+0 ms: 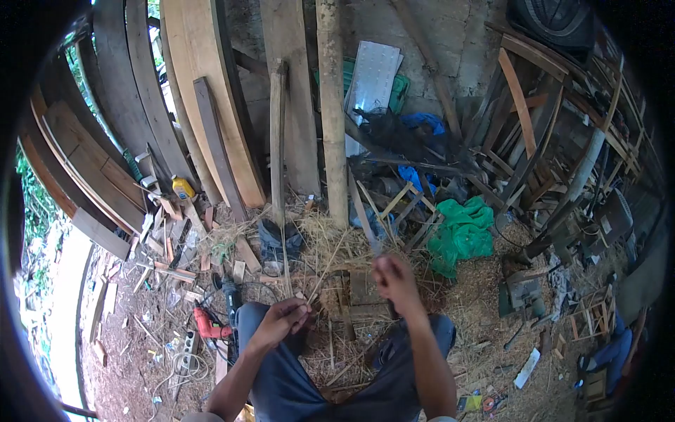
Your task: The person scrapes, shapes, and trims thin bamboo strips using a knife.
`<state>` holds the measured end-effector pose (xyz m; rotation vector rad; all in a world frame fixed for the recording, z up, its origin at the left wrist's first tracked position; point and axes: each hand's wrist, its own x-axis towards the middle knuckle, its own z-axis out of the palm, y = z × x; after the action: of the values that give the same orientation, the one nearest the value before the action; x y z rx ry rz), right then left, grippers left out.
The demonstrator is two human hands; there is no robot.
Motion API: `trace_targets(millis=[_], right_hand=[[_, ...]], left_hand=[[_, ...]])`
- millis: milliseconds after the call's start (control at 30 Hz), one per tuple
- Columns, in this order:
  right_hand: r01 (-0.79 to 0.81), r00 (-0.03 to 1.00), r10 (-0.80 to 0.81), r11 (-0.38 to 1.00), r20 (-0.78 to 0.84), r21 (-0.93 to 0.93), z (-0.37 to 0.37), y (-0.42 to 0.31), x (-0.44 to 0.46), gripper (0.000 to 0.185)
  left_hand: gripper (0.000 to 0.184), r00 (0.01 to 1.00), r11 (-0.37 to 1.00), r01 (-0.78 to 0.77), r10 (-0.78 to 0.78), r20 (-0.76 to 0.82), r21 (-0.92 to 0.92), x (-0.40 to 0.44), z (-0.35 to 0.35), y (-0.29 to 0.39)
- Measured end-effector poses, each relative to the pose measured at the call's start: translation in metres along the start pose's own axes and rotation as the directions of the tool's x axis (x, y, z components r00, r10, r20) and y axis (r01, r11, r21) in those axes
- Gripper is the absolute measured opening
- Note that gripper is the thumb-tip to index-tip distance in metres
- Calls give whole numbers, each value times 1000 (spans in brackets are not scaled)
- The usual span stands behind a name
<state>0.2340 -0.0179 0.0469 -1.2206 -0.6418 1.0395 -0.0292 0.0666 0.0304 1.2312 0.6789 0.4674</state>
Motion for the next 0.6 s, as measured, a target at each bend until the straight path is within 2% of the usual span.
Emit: trace_targets(millis=[67,133,167,233,300,367,400,467,600], right_hand=[[38,990,-13,984,140,-172,19,14,-3,19],[-31,962,97,967,254,-251,40,17,-13,21],[-26,964,91,968,249,-250,48,14,-16,21],[-147,902,178,983,394,-107,59,8,-23,22],[-171,912,194,981,361,-95,56,12,-20,23],[-276,885,282,959,370,-71,48,12,-18,21],[-275,885,280,959,372,-68,44,13,-16,21],[-272,910,314,945,272,-181,37,13,-12,20],[-283,910,323,942,259,-180,27,4,-12,22]], left_hand=[[16,999,999,-22,23,24,-27,9,5,3],[16,998,997,-70,70,12,32,15,14,1],[16,994,990,-112,113,-5,85,17,19,0],[17,985,973,-174,174,16,154,18,24,-1],[18,972,946,-233,231,36,224,17,28,-3],[19,983,976,-180,182,-5,124,14,29,-6],[19,983,975,-179,182,-6,128,12,29,-5],[19,996,993,-84,81,40,86,7,31,-1],[19,999,999,-10,9,42,36,5,36,2]])
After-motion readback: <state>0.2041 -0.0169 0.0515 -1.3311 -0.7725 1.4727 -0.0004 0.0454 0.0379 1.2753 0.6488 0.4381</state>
